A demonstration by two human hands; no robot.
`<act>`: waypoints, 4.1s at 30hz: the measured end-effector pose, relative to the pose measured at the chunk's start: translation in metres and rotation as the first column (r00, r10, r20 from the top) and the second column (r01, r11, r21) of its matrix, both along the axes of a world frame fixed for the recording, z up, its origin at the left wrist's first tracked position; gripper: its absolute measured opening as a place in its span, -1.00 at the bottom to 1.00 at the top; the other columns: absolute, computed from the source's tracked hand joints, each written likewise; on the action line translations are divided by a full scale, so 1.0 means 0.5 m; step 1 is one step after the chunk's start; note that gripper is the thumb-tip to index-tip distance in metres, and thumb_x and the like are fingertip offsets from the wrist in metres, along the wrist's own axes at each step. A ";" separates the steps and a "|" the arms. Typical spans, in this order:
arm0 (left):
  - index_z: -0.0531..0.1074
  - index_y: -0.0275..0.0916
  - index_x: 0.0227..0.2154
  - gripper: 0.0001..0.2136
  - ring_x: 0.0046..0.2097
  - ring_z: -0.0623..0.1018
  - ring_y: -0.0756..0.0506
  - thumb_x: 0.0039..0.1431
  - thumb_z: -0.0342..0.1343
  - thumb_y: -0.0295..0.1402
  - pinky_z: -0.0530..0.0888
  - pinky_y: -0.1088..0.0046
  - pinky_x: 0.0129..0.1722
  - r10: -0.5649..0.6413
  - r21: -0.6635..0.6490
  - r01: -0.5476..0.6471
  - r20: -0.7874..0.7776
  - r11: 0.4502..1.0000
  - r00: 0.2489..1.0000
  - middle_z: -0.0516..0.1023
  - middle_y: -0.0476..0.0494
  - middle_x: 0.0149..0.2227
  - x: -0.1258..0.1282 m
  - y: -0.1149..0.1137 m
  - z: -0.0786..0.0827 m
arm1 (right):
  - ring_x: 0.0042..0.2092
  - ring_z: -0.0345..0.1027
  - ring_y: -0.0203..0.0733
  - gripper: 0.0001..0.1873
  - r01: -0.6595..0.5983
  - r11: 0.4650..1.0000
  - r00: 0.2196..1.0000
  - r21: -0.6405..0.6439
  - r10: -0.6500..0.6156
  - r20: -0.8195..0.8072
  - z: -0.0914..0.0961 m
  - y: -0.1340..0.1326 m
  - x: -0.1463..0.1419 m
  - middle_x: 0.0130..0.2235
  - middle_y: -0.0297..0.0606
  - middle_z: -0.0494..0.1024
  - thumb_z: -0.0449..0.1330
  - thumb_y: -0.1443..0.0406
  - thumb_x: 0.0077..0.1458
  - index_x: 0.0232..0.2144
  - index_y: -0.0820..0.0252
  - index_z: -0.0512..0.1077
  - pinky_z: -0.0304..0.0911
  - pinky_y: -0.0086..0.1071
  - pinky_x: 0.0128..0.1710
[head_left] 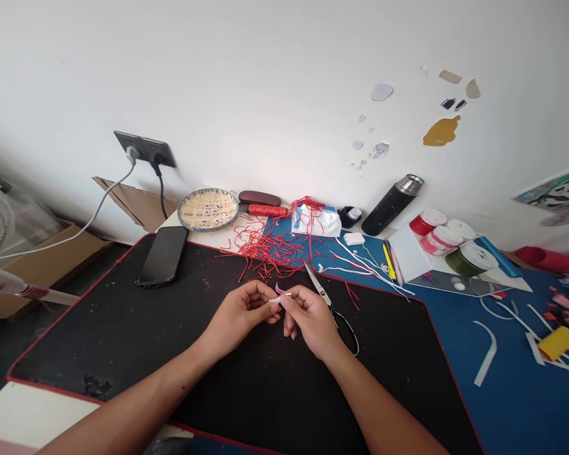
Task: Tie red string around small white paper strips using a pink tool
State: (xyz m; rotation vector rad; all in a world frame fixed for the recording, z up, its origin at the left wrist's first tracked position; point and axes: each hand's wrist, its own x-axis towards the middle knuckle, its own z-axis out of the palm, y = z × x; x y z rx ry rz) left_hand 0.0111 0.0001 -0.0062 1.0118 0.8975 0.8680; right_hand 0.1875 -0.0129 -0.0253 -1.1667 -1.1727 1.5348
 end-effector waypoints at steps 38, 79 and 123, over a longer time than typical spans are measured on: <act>0.62 -0.32 -0.33 -0.70 -0.40 0.62 -0.01 0.02 0.46 -0.19 0.57 0.54 -0.33 0.057 -0.197 -0.030 0.134 0.980 0.989 0.68 -0.14 -0.36 -0.009 0.007 -0.010 | -0.66 0.29 -0.32 -0.58 0.015 1.000 1.000 -0.003 -0.015 0.005 0.007 -0.002 -0.001 -0.67 -0.50 0.36 0.26 -0.06 0.18 -0.34 0.18 0.40 0.12 -0.50 -0.66; 0.58 -0.36 -0.43 -0.66 -0.52 0.57 0.03 -0.12 0.54 -0.22 0.52 0.63 -0.51 0.063 -0.310 -0.016 0.143 0.951 0.988 0.62 -0.10 -0.48 -0.002 0.008 -0.004 | -0.65 0.29 -0.33 -0.62 -0.021 0.999 0.999 0.037 0.020 0.044 -0.002 -0.003 -0.002 -0.66 -0.50 0.39 0.22 -0.03 0.23 -0.32 0.16 0.40 0.17 -0.52 -0.65; 0.56 -0.34 -0.50 -0.65 -0.52 0.53 0.05 -0.16 0.55 -0.20 0.46 0.63 -0.51 0.073 -0.275 -0.038 0.116 0.961 0.991 0.59 -0.07 -0.52 -0.013 0.018 -0.002 | -0.64 0.34 -0.32 -0.56 0.051 0.998 0.997 -0.022 -0.052 -0.062 0.002 0.001 0.002 -0.62 -0.45 0.42 0.24 -0.07 0.20 -0.28 0.21 0.45 0.19 -0.53 -0.68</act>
